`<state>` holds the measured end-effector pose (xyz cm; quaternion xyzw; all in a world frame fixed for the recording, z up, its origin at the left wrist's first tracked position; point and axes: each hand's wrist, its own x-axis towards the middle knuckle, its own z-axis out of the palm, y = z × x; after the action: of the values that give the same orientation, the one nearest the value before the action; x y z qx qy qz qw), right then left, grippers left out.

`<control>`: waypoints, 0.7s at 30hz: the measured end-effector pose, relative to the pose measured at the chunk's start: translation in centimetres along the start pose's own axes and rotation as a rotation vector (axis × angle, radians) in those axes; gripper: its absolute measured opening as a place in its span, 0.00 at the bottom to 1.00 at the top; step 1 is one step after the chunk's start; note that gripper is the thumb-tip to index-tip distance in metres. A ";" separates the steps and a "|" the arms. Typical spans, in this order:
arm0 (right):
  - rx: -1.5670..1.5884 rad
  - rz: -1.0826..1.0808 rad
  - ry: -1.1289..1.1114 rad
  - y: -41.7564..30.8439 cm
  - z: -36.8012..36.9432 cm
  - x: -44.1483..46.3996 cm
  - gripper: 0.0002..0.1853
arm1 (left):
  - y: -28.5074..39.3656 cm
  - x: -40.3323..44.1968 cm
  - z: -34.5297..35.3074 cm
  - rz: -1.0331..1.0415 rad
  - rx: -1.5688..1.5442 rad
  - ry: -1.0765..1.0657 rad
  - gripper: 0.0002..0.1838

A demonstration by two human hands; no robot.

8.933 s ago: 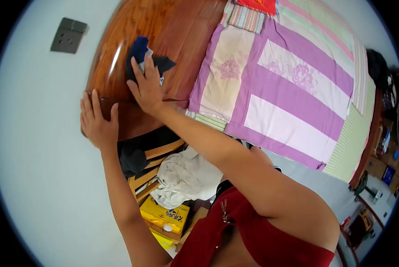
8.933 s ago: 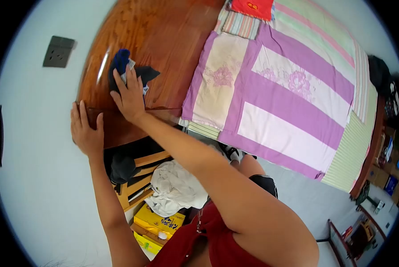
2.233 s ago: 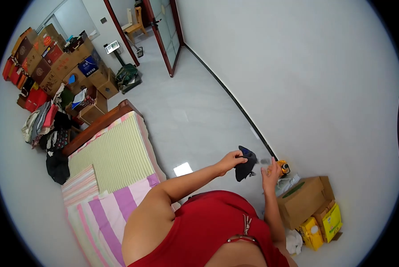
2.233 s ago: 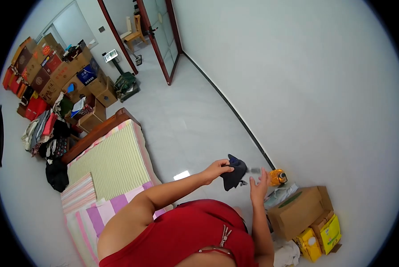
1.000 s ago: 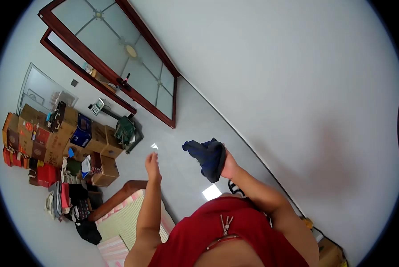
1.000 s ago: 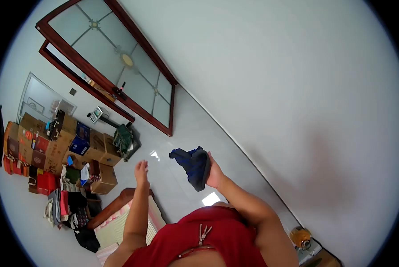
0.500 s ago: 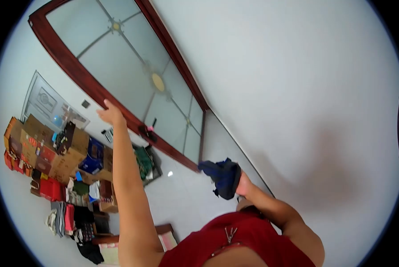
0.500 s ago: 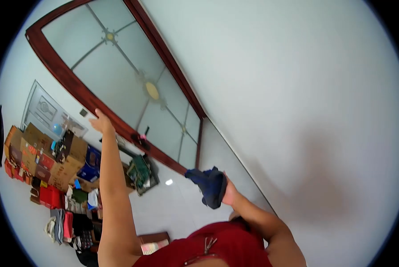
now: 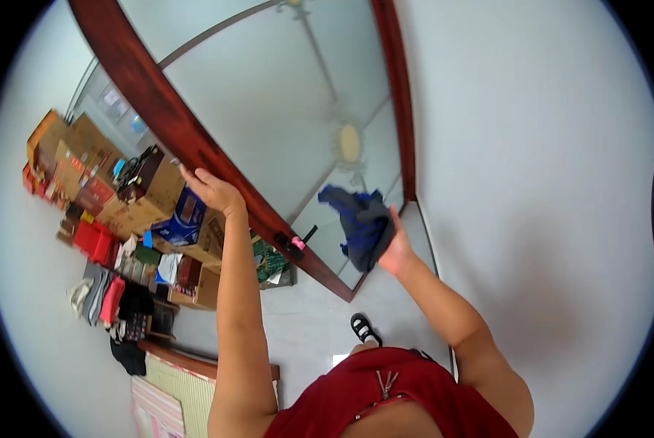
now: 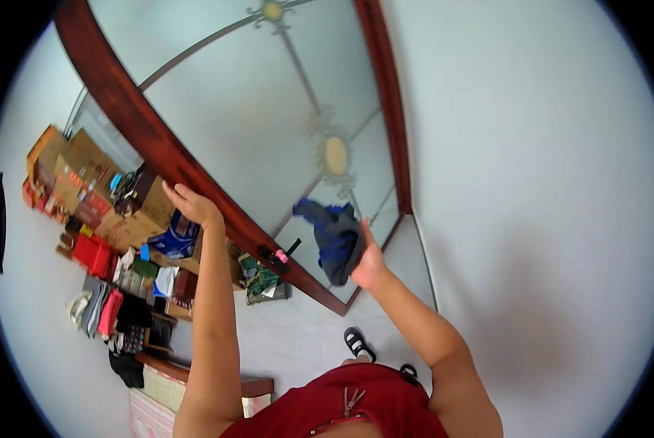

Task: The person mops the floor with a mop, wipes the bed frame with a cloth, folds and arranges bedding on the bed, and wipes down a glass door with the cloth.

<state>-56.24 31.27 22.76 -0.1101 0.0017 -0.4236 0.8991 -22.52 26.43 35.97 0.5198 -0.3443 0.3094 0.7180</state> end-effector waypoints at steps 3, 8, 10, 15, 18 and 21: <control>-0.174 -0.084 -0.124 1.0 3.6 8.5 0.35 | -5.6 3.6 0.7 -0.299 -0.132 -0.087 0.30; -0.401 -0.400 -0.344 4.9 11.6 20.5 0.34 | -14.9 8.1 2.6 -0.453 -0.381 -0.268 0.34; -0.474 -0.512 -0.423 6.7 14.6 24.6 0.34 | -19.4 9.9 3.7 -0.519 -0.461 -0.345 0.35; -1.139 -0.997 -0.536 10.9 15.5 36.6 0.34 | -25.9 13.0 5.3 -0.597 -0.509 -0.442 0.37; -1.758 -1.328 -0.606 13.5 12.6 44.0 0.32 | -25.4 14.3 6.8 -0.714 -0.550 -0.454 0.36; -2.234 -1.245 -0.697 16.1 6.2 50.7 0.34 | -27.3 14.8 8.4 -0.686 -0.562 -0.432 0.35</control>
<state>-10.87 3.80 30.21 -0.8707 0.0673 -0.4830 -0.0642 6.39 12.35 35.38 0.4418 -0.3644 -0.1646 0.8031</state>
